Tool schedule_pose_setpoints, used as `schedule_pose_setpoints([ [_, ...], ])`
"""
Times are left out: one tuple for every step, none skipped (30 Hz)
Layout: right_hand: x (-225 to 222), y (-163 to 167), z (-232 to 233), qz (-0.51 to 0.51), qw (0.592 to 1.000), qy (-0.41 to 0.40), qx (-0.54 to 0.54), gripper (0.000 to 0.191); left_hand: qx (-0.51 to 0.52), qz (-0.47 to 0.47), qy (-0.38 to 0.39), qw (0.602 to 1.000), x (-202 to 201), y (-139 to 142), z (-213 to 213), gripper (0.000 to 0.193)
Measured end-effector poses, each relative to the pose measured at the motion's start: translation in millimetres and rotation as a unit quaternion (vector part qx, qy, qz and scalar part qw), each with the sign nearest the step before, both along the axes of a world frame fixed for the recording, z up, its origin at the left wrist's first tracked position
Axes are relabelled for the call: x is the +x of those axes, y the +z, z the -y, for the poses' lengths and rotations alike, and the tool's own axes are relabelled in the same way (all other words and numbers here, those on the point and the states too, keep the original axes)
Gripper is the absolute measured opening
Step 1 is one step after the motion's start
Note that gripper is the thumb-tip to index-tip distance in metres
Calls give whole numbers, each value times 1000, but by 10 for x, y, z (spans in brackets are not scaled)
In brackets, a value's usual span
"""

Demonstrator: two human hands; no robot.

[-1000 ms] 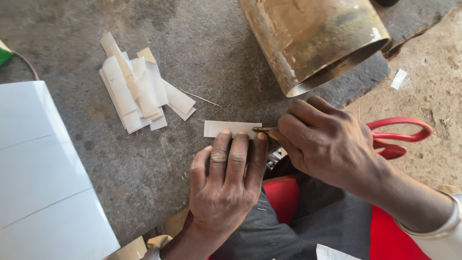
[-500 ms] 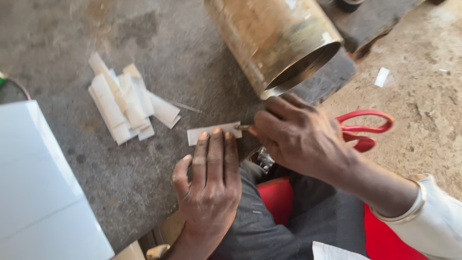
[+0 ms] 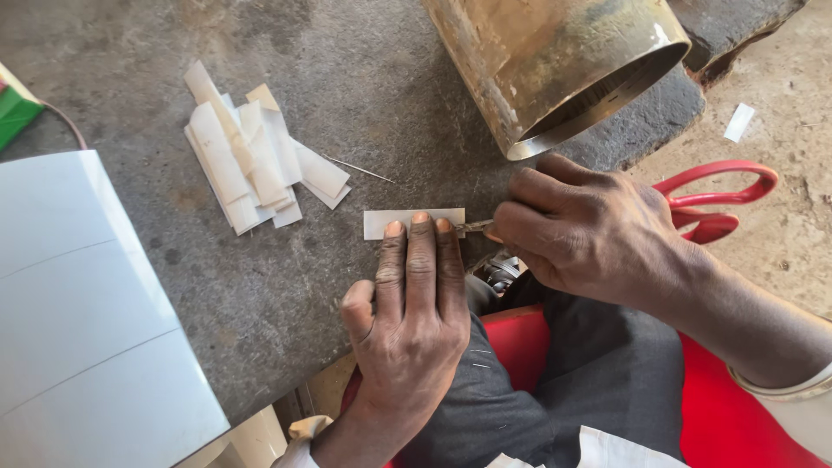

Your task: The person sits at a stone workbench, cuts small strips from a sheet of white paper with scissors, folds and rolls the strips by hand, and inserts the rolled pieces into a brass cylinder mold on the bench, at one point using a metal rod to press the material inside the mold.

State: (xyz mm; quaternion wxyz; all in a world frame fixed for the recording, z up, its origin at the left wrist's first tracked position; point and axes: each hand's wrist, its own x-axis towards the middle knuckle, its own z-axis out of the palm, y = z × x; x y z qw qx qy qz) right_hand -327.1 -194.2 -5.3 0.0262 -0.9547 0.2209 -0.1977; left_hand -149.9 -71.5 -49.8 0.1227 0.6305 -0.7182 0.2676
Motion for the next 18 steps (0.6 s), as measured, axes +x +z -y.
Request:
schedule_pose_setpoints([
  [-2,0,9,5,1000,7,-4,19,1,8,2,1000,-2,-1,-1,33],
  [-6,1,17,9,1000,14,-8,19,0,10,4,1000,-3,-2,-2,33],
  [-7,0,26,9,1000,19,-10,20,-1,13,5,1000,-2,-3,-2,34],
  [-10,-2,35,9,1000,25,-13,22,-3,15,6,1000,0,-3,0,34],
  [-11,-4,37,9,999,30,-14,24,0,11,5,1000,6,-2,1,35],
  [-16,-5,37,21,999,29,-10,23,4,8,4,1000,12,0,3,35],
  [-16,-10,31,33,999,27,-8,22,8,4,2,1000,21,3,4,36],
  [-13,-14,27,46,999,25,-6,21,7,-2,0,1000,29,8,5,37],
  [-9,-19,19,44,999,7,-10,22,6,-9,-4,1000,38,14,4,39],
  [0,-23,9,40,999,-10,-11,22,8,-17,-6,1000,44,22,3,40],
  [6,-23,1,36,999,-26,-7,22,7,-18,-6,1000,47,30,1,40],
  [11,-19,3,26,1000,-16,-2,22,7,-18,-5,1000,50,39,-1,40],
  [15,-9,12,17,1000,-6,4,22,8,-18,-5,1000,50,48,-1,40],
  [17,2,19,10,1000,5,10,22,14,-17,-2,1000,49,57,-3,40],
  [13,19,27,12,1000,11,10,22,15,-15,-1,1000,48,63,1,41],
  [1,41,39,14,1000,18,6,21,13,-13,0,1000,50,68,5,41],
  [-2,56,47,16,1000,24,2,21,10,-17,-5,1000,52,69,11,41],
  [-4,64,42,26,1000,12,3,20,8,-20,-10,1000,58,69,14,42],
])
